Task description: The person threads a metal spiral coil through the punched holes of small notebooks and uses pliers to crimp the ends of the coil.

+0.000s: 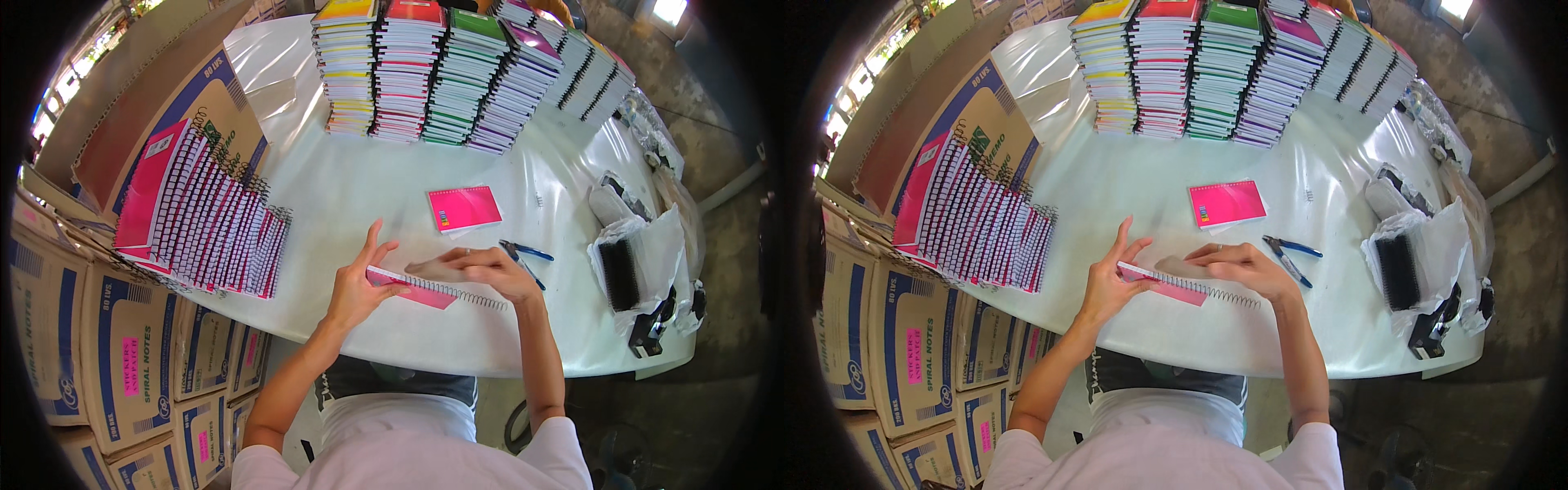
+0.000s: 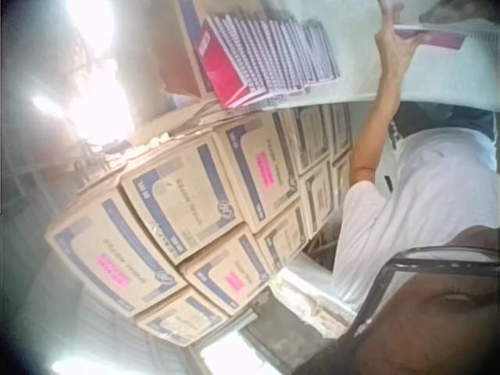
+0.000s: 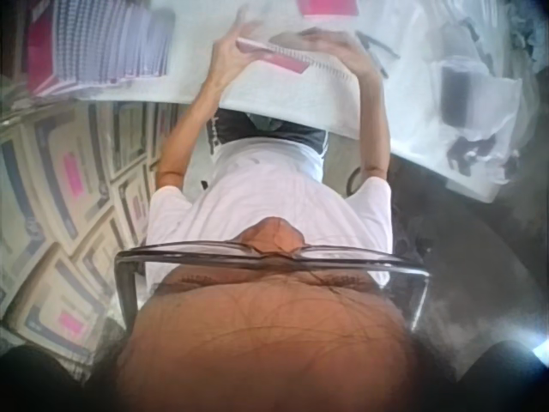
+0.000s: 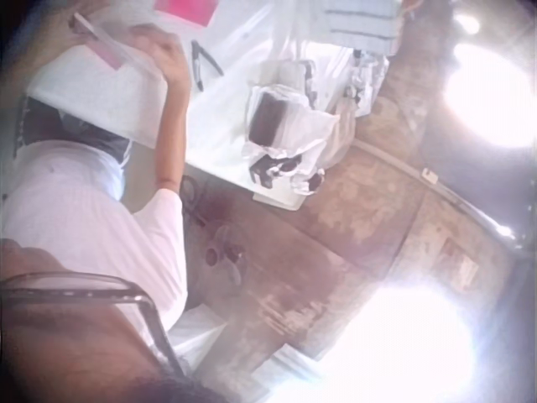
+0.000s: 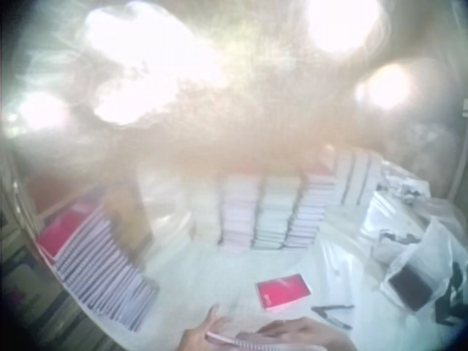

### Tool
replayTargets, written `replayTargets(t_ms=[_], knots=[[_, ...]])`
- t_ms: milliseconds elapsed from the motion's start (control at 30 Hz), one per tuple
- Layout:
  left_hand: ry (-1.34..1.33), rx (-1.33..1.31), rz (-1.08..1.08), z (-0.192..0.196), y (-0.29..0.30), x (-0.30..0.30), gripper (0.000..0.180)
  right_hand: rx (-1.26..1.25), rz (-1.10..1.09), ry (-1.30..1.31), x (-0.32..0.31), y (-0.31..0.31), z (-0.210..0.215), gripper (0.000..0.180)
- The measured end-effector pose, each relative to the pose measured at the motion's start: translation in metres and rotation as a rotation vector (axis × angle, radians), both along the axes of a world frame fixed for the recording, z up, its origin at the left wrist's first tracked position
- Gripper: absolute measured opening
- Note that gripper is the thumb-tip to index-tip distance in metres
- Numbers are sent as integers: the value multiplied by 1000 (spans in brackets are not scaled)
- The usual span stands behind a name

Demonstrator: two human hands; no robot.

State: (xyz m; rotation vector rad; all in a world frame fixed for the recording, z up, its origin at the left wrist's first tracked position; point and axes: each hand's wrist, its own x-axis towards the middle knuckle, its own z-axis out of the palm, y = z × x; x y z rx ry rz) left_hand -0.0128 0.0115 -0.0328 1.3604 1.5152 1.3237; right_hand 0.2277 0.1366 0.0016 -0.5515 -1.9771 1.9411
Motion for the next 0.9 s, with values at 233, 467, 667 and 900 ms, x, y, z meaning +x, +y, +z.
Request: replayTargets(t_ms=[233,467,667,900], knots=[[-72,23,-23,-17,-1,-2,110,7,21,41,-9,-5,4,43],[-164,-15,-55,-26,0,-4,111,128,7,-132,-23,-7,19,43],[-294,5,-70,-28,0,-4,113,-18,-1,33,-32,-10,17,41],[-234,0,-337,-29,3,-27,65,429,-276,-254,-20,-12,9,38]])
